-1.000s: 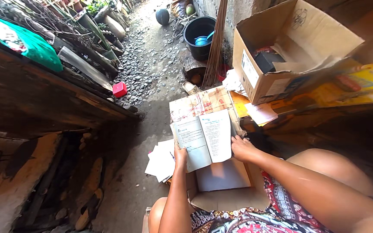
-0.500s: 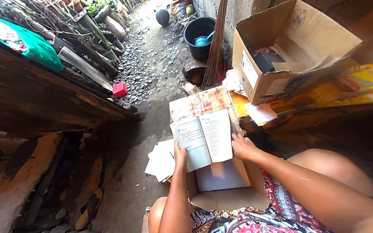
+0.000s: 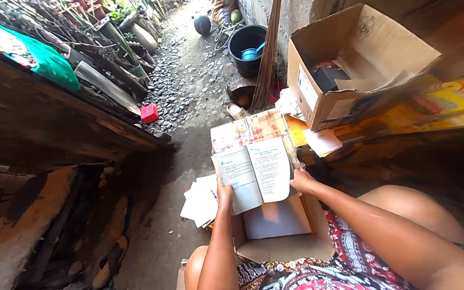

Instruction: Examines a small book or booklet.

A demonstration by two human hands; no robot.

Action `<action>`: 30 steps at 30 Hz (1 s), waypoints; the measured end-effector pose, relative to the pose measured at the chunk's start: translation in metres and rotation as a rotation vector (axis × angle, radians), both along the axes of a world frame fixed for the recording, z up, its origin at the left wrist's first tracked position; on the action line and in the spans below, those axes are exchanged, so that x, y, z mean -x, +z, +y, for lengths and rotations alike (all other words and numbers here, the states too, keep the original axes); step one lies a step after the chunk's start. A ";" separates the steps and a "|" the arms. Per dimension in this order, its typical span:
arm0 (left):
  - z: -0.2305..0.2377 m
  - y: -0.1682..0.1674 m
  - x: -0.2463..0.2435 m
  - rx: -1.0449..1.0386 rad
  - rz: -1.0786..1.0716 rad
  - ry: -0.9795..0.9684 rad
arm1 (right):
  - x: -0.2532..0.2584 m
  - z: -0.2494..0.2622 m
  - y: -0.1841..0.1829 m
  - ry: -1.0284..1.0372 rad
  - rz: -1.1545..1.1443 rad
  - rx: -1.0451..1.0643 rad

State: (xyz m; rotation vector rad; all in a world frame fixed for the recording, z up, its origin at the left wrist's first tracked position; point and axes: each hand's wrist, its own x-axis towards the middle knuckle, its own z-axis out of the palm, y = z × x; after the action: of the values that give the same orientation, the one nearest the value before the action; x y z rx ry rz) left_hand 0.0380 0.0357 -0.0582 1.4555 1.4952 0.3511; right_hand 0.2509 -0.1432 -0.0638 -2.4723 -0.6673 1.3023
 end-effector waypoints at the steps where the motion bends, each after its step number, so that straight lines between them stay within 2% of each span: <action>1: 0.000 0.000 0.000 0.001 -0.001 0.000 | 0.000 0.001 0.001 -0.003 -0.003 0.009; 8: -0.001 -0.001 0.001 -0.006 -0.034 -0.004 | 0.002 0.004 0.011 0.008 -0.004 0.041; 19: -0.001 0.001 -0.001 -0.010 -0.022 -0.005 | -0.006 0.005 0.005 -0.233 0.030 -0.163; 30: 0.000 0.001 -0.001 -0.007 -0.021 -0.012 | -0.002 0.007 0.004 -0.221 0.041 -0.274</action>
State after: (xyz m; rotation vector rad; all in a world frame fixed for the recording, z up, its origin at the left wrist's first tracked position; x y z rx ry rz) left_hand 0.0388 0.0359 -0.0569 1.4612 1.4692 0.3644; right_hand 0.2525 -0.1362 -0.0603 -2.2203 -0.5071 1.0968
